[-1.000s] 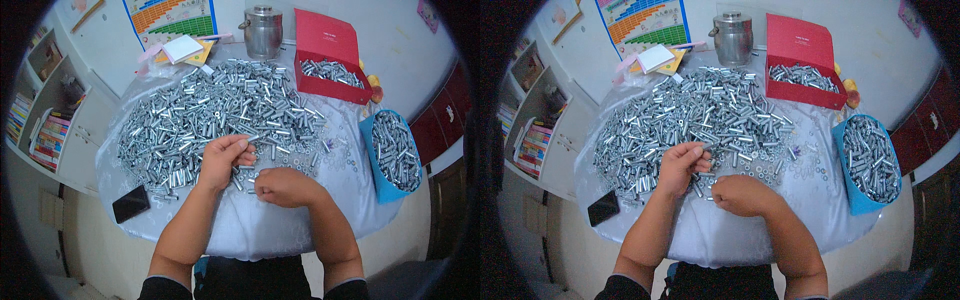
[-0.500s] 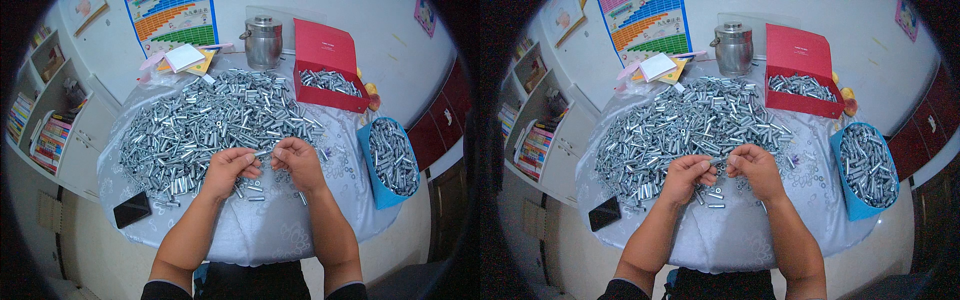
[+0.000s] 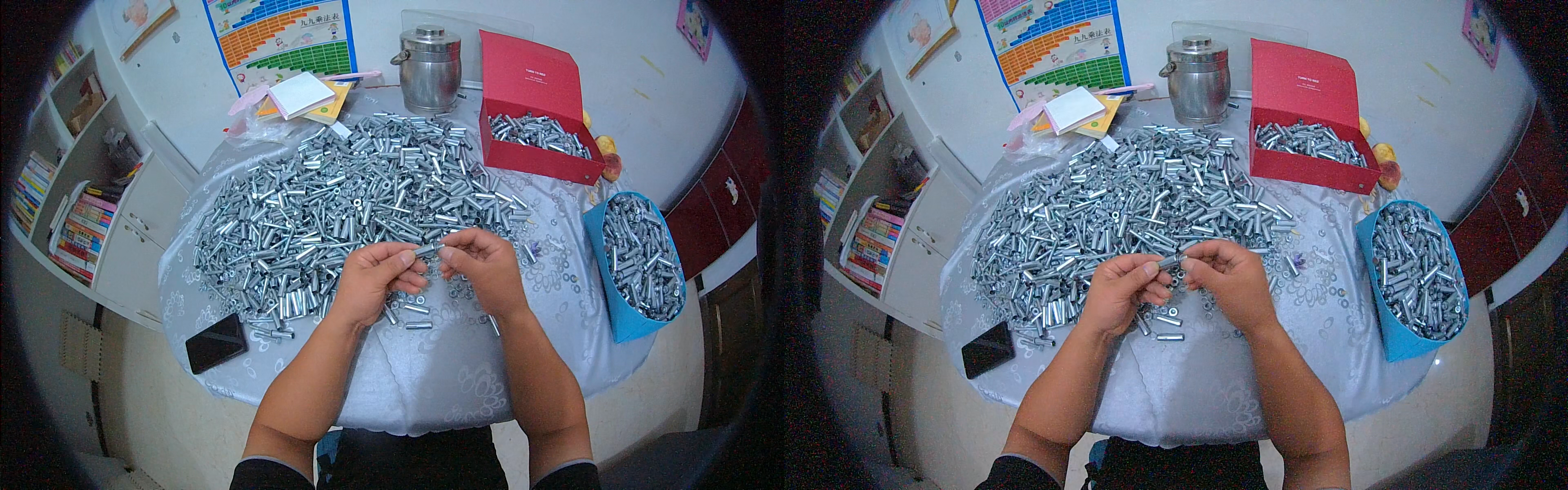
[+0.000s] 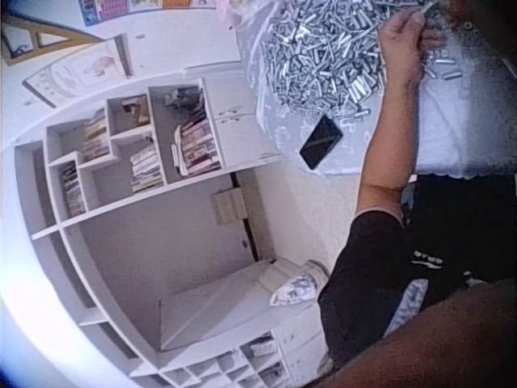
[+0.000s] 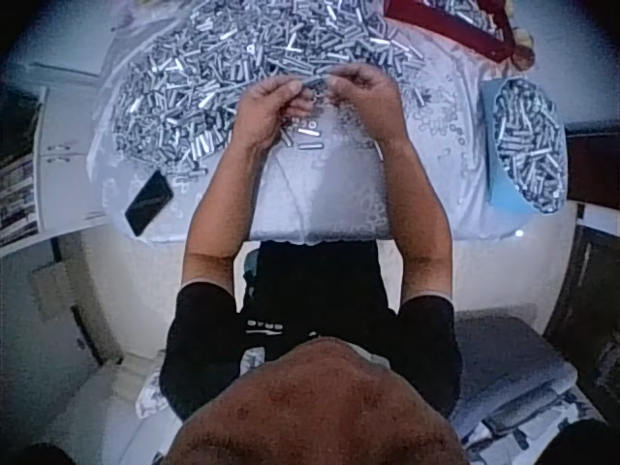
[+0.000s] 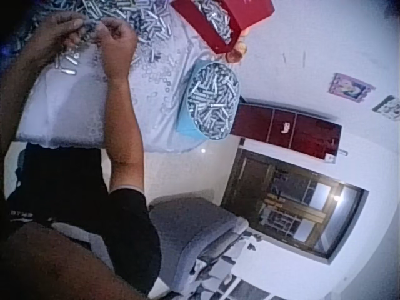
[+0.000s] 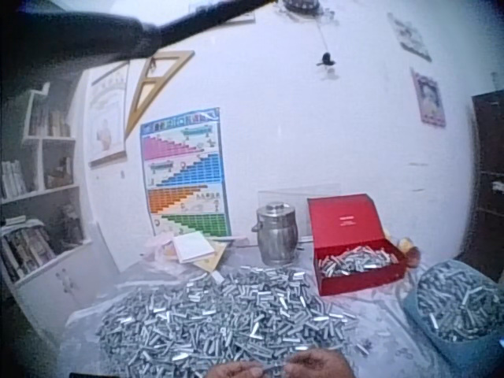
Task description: The person sits at a table covered with a large pile of metal bolts and washers. They repeatedly pick up a bolt and a washer, thread the washer onto the bolt, and place the assembled unit into a blue container on the right. The process is repetitive and manual, with no tools used.
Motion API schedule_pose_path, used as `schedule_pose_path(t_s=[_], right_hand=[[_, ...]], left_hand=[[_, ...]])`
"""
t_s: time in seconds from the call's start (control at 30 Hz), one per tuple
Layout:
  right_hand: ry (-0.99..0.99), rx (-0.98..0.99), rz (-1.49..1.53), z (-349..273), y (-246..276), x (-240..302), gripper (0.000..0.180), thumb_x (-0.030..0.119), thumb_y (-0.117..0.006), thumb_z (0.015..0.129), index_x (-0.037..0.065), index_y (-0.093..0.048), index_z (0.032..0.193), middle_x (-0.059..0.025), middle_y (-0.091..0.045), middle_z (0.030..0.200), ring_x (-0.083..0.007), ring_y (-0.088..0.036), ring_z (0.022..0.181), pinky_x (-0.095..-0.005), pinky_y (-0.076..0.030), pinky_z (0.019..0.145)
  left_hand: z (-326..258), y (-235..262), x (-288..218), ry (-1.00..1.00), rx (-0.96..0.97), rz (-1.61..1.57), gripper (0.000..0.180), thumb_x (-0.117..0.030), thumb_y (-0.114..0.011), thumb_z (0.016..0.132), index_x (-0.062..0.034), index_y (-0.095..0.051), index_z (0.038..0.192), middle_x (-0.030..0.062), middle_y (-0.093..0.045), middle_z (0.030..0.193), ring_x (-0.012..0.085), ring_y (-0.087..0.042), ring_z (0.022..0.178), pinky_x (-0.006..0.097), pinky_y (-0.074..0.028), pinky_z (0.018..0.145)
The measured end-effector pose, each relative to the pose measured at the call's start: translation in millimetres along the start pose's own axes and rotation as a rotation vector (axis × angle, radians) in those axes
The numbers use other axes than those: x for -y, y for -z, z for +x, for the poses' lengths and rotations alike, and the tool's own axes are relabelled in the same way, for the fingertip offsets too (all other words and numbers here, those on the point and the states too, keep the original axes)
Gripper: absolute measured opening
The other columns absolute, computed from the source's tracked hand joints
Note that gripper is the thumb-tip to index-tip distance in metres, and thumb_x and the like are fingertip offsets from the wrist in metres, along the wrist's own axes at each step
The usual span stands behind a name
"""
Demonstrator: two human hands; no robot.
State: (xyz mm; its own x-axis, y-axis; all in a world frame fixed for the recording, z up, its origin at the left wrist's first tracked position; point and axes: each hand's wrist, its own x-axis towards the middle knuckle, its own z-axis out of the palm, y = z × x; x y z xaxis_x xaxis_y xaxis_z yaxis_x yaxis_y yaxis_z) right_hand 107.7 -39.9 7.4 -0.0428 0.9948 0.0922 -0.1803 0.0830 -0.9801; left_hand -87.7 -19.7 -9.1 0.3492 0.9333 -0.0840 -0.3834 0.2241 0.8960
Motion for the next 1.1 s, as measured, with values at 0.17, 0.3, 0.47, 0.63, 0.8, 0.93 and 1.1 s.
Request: schedule_pose_path(t_s=[0.17,0.3,0.47,0.63,0.8,0.93,1.1], right_hand=[[0.039,0.003,-0.139,0.4,1.9,-7.0,0.018,0.008,-0.069,0.085,-0.003,-0.067,0.1,-0.0042,-0.066,0.083,-0.0098,-0.061,0.072,-0.0242,-0.05,0.065],[0.028,0.086,-0.363,0.0,5.9,-7.3,0.016,0.009,-0.07,0.083,0.0,-0.069,0.095,-0.0031,-0.065,0.081,-0.0093,-0.058,0.07,-0.0261,-0.049,0.065],[0.162,0.445,-0.899,-6.6,4.0,-6.4,0.014,0.012,-0.067,0.079,0.006,-0.07,0.091,-0.0108,-0.067,0.085,-0.0277,-0.064,0.08,-0.0372,-0.051,0.073],[0.199,0.51,-1.025,-8.6,0.0,-16.9,0.017,0.018,-0.066,0.08,0.008,-0.069,0.094,-0.0124,-0.065,0.095,-0.0315,-0.063,0.09,-0.042,-0.051,0.078],[0.126,0.517,-1.102,-8.0,-5.2,-11.9,0.019,0.02,-0.067,0.079,0.008,-0.069,0.094,-0.0128,-0.065,0.094,-0.0326,-0.063,0.091,-0.0438,-0.051,0.08],[0.124,0.36,-0.963,-5.9,-2.2,-3.0,0.018,0.014,-0.069,0.078,0.005,-0.067,0.093,-0.0124,-0.066,0.091,-0.0269,-0.065,0.08,-0.0373,-0.052,0.073],[0.065,-0.01,-0.296,0.2,10.2,-3.2,0.014,0.002,-0.068,0.082,0.0,-0.064,0.095,-0.0048,-0.065,0.087,-0.0079,-0.061,0.074,-0.0222,-0.05,0.066]], left_hand=[[1.1,0.8,0.3,0.016,-0.005,-0.023,0.023,-0.012,-0.061,0.093,0.0044,-0.063,0.109,0.0138,-0.07,0.087,0.0196,-0.07,0.07,0.028,-0.059,0.061],[2.6,3.4,-0.8,-0.001,-0.026,-0.043,0.024,-0.014,-0.061,0.093,0.004,-0.063,0.109,0.0136,-0.07,0.087,0.0186,-0.069,0.07,0.028,-0.058,0.062],[2.5,6.5,-0.3,-0.033,-0.071,-0.074,0.025,-0.015,-0.061,0.093,0.0036,-0.063,0.11,0.0135,-0.07,0.089,0.0181,-0.07,0.07,0.028,-0.059,0.061],[3.4,7.1,-0.7,-0.037,-0.05,-0.073,0.025,-0.014,-0.062,0.093,0.0035,-0.062,0.111,0.0131,-0.07,0.089,0.0177,-0.07,0.069,0.028,-0.059,0.061],[5.4,5.4,-1.0,-0.021,-0.076,-0.052,0.025,-0.014,-0.063,0.092,0.0036,-0.063,0.11,0.013,-0.07,0.088,0.0178,-0.069,0.069,0.028,-0.059,0.061],[3.7,6.5,-0.1,-0.018,-0.081,-0.018,0.023,-0.013,-0.062,0.092,0.0044,-0.064,0.108,0.0139,-0.07,0.089,0.0191,-0.069,0.069,0.029,-0.059,0.061],[0.7,0.2,-1.7,-0.002,-0.062,0.061,0.022,-0.011,-0.062,0.092,0.0044,-0.064,0.108,0.0145,-0.069,0.088,0.0197,-0.069,0.07,0.029,-0.059,0.062]])
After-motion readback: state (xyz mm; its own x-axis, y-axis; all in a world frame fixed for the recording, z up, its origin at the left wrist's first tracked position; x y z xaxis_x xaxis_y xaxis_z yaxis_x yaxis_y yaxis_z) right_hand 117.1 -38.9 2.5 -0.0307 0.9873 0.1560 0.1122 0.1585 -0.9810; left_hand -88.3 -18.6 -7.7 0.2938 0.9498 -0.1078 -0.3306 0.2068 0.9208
